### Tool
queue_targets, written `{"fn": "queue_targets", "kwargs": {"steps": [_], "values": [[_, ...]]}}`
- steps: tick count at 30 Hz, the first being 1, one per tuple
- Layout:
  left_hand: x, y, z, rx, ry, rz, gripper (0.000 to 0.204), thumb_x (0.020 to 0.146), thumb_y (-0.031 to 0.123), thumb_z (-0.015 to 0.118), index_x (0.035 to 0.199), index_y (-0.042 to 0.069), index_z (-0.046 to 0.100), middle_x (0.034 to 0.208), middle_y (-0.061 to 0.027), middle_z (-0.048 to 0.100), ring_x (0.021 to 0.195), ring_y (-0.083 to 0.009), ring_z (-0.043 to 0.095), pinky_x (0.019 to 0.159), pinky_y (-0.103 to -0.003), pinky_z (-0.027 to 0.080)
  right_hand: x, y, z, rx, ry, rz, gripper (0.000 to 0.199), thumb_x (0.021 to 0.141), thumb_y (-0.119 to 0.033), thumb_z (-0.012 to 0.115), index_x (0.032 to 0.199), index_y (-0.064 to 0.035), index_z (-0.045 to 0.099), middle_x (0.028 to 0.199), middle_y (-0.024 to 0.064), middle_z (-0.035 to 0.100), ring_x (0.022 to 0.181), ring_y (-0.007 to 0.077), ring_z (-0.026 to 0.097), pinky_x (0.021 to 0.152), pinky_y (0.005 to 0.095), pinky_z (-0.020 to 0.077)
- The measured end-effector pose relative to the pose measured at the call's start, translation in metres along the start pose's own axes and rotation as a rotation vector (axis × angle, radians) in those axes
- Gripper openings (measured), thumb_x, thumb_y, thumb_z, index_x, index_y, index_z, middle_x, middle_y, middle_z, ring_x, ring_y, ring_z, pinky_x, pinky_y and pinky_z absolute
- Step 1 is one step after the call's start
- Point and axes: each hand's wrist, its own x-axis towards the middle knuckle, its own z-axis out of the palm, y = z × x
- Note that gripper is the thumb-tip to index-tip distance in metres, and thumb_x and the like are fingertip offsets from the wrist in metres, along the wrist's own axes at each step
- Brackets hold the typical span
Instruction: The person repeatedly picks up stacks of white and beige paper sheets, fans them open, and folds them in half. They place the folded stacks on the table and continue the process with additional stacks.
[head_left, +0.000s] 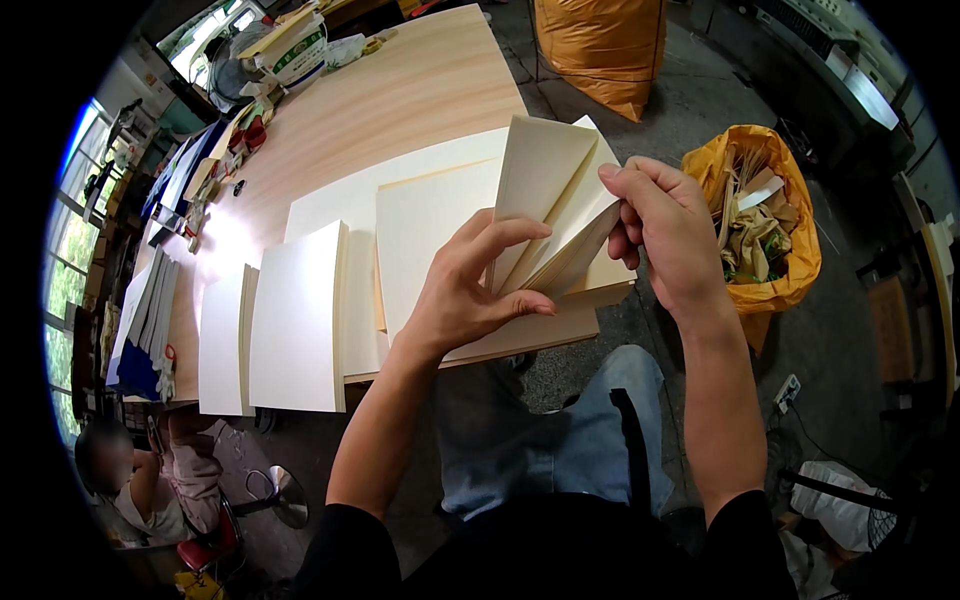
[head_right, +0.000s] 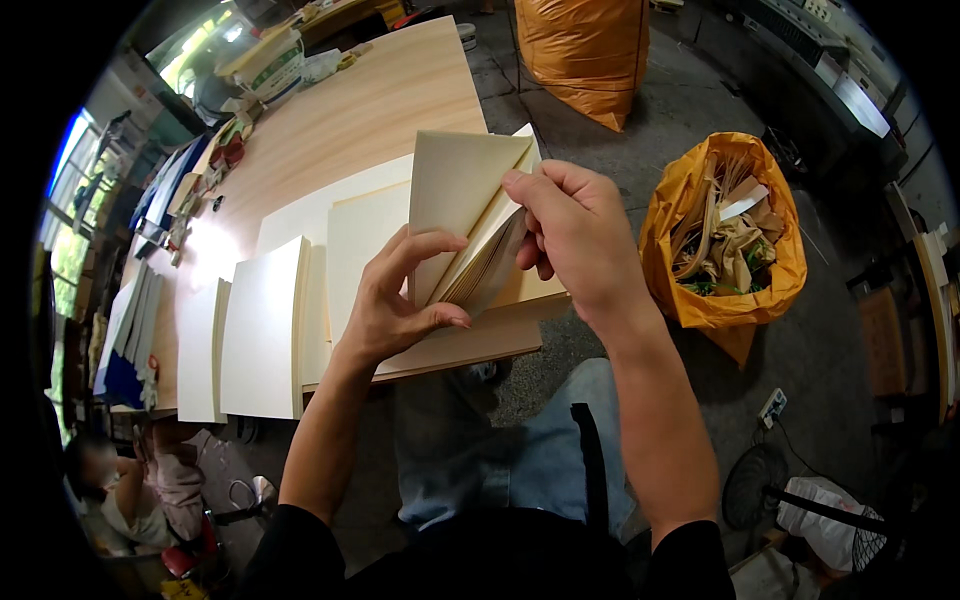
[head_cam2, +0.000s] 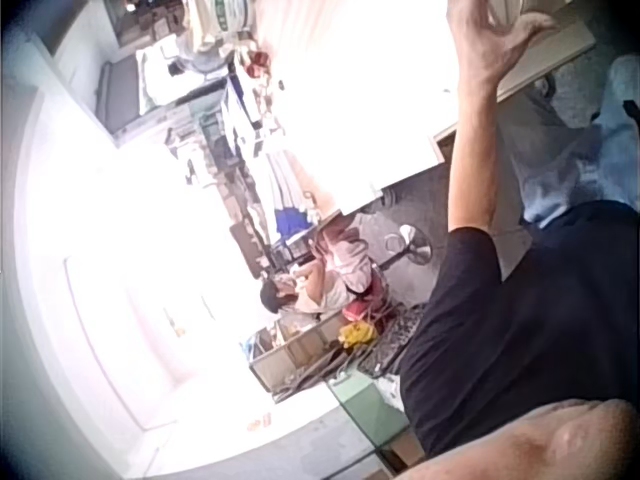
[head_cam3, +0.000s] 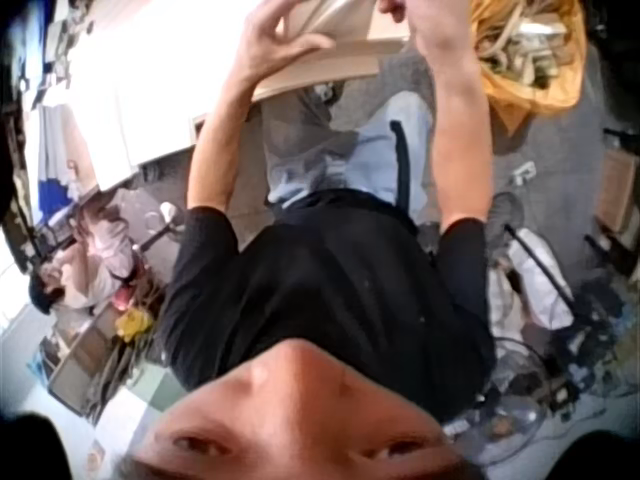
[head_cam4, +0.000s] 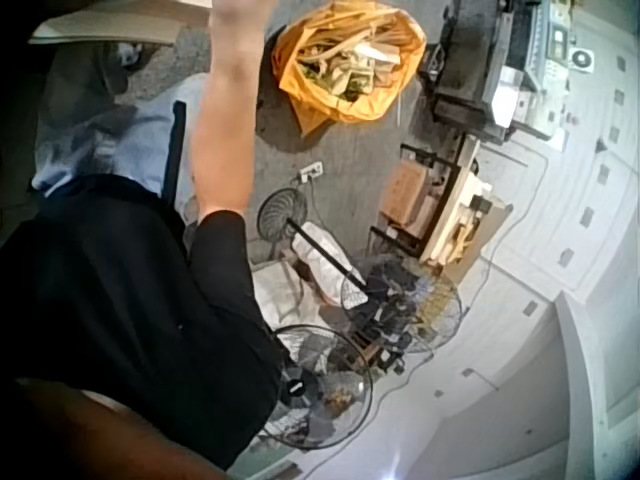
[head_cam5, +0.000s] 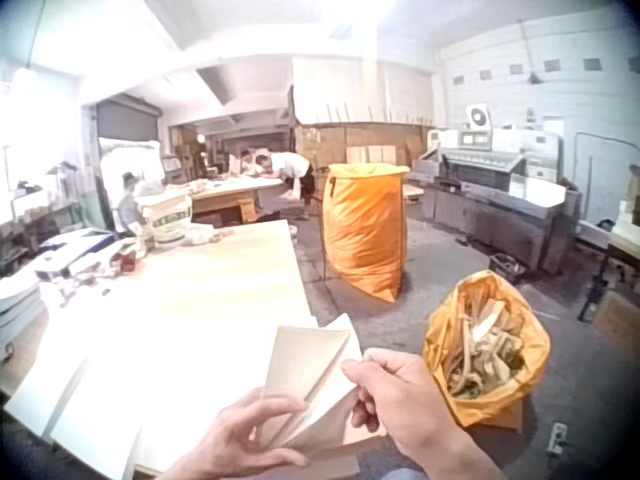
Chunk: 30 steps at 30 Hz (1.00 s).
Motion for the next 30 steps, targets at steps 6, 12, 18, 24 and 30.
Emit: {"fn": "queue_targets", "kwargs": {"steps": [6,12,18,24,30], "values": [[-0.002,-0.009,-0.002,-0.062,0.005,-0.046,0.052,0.065,0.017,0.091,0.11,0.009,0.067,0.106,-0.008,0.065,0.102,-0.0243,0.062,0.09,-0.036,0.048,0.001,0.001,-0.002,-0.079,-0.006,-0.022,0.038,0.097,-0.028,0.061,0.064,-0.0144,0.048,0.056,-0.0067,0.045,0.045,0.004,0.051,0.039,0.0185,0.0326],[-0.003,-0.012,-0.003,-0.117,0.004,-0.069,0.054,0.064,0.017,0.092,0.111,0.009,0.067,0.106,-0.0074,0.065,0.104,-0.023,0.061,0.093,-0.036,0.047,-0.002,0.005,-0.004,-0.143,-0.021,-0.118,0.052,0.099,-0.051,0.056,0.064,-0.0136,0.047,0.056,-0.0066,0.044,0.045,0.0041,0.05,0.039,0.0184,0.0319],[-0.002,0.001,0.008,-0.161,0.187,-0.113,0.031,0.088,0.008,0.07,0.118,0.007,0.065,0.124,-0.0138,0.062,0.117,-0.0268,0.059,0.102,-0.035,0.043,-0.002,0.007,0.004,-0.239,0.045,-0.19,0.052,0.099,-0.049,0.057,0.064,-0.0128,0.047,0.054,-0.0066,0.043,0.044,0.0038,0.049,0.039,0.0178,0.0316],[-0.004,-0.003,0.001,-0.054,0.045,-0.085,0.028,0.094,0.004,0.059,0.121,0.01,0.064,0.131,-0.0159,0.059,0.118,-0.0305,0.059,0.1,-0.037,0.046,0.001,0.001,0.002,-0.006,0.006,-0.039,0.035,0.095,-0.023,0.062,0.065,-0.0134,0.049,0.054,-0.0062,0.047,0.043,0.0041,0.05,0.039,0.0175,0.032],[-0.002,-0.006,0.0,0.032,-0.001,0.004,0.056,0.066,0.012,0.09,0.116,0.012,0.065,0.117,-0.0115,0.064,0.109,-0.0293,0.063,0.09,-0.038,0.052,0.001,0.003,0.002,0.065,0.004,-0.01,0.035,0.095,-0.022,0.064,0.064,-0.0136,0.049,0.053,-0.0067,0.048,0.043,0.0042,0.054,0.038,0.0176,0.0326]]}}
